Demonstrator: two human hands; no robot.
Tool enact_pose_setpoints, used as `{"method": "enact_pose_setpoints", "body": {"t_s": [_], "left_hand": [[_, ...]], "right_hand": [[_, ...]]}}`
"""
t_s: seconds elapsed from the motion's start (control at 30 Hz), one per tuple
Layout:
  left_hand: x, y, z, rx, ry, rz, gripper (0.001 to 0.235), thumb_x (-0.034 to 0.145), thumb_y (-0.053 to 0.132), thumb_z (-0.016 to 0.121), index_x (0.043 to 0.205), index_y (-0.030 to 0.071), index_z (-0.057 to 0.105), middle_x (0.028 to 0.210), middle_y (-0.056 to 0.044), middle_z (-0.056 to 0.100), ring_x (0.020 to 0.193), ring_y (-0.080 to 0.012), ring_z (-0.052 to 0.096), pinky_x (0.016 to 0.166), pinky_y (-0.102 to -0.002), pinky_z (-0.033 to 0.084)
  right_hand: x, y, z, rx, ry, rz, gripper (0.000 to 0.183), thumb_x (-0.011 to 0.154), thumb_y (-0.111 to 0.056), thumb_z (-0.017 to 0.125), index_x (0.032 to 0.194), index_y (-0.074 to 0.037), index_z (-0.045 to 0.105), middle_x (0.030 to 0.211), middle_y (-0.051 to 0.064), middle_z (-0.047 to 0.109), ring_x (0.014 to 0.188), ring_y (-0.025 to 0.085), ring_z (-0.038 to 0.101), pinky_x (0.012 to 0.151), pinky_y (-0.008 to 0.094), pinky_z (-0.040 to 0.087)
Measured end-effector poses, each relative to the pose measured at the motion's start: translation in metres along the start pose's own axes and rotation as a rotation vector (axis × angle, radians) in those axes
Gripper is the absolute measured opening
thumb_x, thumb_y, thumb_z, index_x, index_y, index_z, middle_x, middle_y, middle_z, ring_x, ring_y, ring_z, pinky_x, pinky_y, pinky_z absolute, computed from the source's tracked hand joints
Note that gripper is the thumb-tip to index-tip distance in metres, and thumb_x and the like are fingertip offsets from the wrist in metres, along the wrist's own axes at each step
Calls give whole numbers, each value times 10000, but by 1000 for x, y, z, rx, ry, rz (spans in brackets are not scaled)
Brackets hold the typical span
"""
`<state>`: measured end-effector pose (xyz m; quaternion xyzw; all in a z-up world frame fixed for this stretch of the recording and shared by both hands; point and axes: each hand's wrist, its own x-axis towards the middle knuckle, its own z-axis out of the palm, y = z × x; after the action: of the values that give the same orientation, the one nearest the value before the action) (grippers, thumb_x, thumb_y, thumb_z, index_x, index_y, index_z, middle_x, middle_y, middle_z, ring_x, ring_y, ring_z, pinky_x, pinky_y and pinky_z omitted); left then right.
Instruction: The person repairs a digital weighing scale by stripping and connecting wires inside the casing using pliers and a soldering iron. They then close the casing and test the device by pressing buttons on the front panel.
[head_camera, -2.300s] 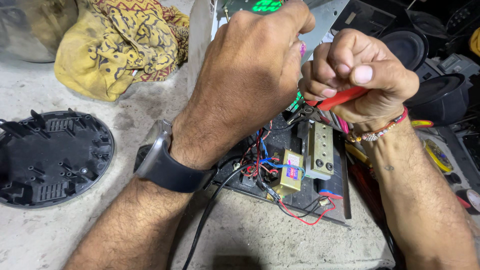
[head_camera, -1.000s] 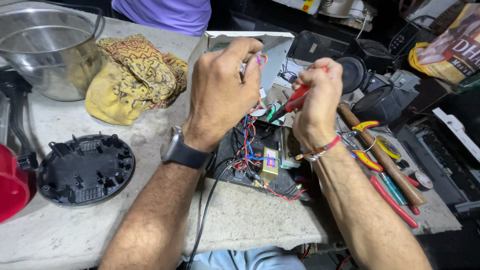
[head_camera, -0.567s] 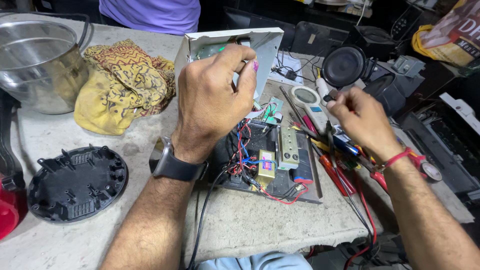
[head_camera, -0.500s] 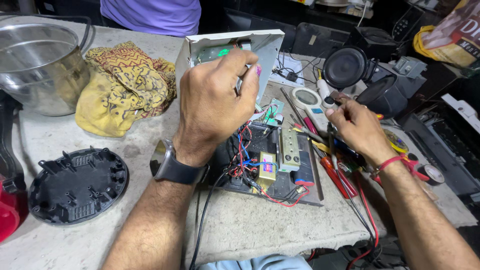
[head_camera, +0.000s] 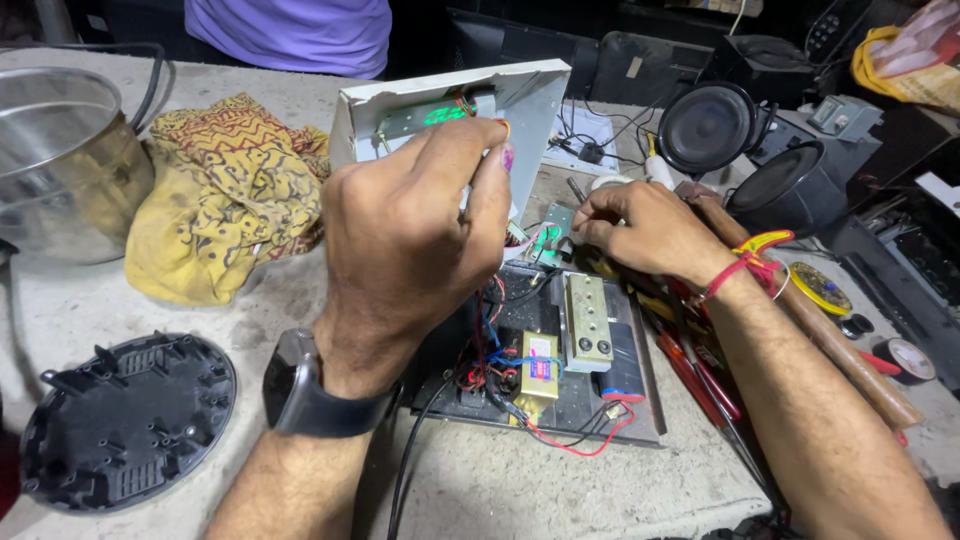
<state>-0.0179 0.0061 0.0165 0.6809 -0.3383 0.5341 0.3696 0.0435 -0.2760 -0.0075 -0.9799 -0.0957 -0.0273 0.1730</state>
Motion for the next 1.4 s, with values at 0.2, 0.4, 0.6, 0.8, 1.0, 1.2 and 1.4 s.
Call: {"method": "enact_pose_setpoints", "body": {"t_s": [0.2, 0.4, 0.6, 0.8, 1.0, 1.2, 1.4], "left_hand": [[5, 6, -8, 65, -32, -33, 57, 1050, 10, 713, 1087, 21, 670, 940, -120, 735, 729, -233, 723, 617, -319, 539], [4, 18, -9, 123, -78, -35, 109, 1043, -42, 757, 1126, -46, 686, 852, -106, 713, 662, -123, 649, 582, -255, 485], [-10, 21, 0, 63, -126, -196, 146, 1108, -15, 686, 1230, -81, 643, 944, -85, 705, 781, -64, 652, 735, -181, 532], [-6, 17, 6, 24, -233, -349, 202, 1044, 48, 710, 1181, -90, 657, 822, -55, 664, 666, -44, 596, 628, -161, 478], [-15, 22, 20, 230, -125, -124, 98, 1073, -1, 752, 1125, -74, 711, 876, -102, 719, 714, -70, 660, 657, -188, 501], [0, 28, 17, 194, -82, -95, 107, 1029, -9, 763, 1112, -38, 703, 841, -85, 716, 667, -88, 671, 596, -213, 485], [2, 21, 8, 82, -87, -14, 96, 1068, 32, 719, 1123, 22, 641, 865, -90, 709, 687, -161, 704, 604, -271, 529]], "right_hand": [[7, 0, 10, -8, -37, -86, 227, 866, -288, 717, 974, -95, 770, 829, 86, 770, 753, 211, 727, 745, 396, 550], [24, 22, -3, -243, -86, 80, 254, 836, -392, 759, 945, -165, 792, 865, 94, 780, 826, 266, 735, 785, 450, 543], [30, 34, 13, -184, -37, 27, 475, 699, -536, 861, 875, -115, 727, 787, 116, 747, 811, 307, 714, 737, 482, 527], [35, 61, 9, 21, 212, -15, 310, 902, -415, 757, 888, -107, 735, 756, 109, 732, 757, 302, 727, 720, 468, 532], [32, 67, 11, 106, 9, -226, 186, 783, -349, 807, 842, -172, 805, 785, 37, 778, 770, 228, 756, 732, 407, 565], [25, 36, 19, -210, -38, -164, 157, 819, -356, 780, 855, -209, 819, 810, 68, 766, 830, 281, 734, 759, 442, 553], [27, 20, 23, -305, -75, -128, 169, 804, -321, 745, 924, -237, 827, 795, 67, 784, 811, 274, 754, 777, 441, 564]]}}
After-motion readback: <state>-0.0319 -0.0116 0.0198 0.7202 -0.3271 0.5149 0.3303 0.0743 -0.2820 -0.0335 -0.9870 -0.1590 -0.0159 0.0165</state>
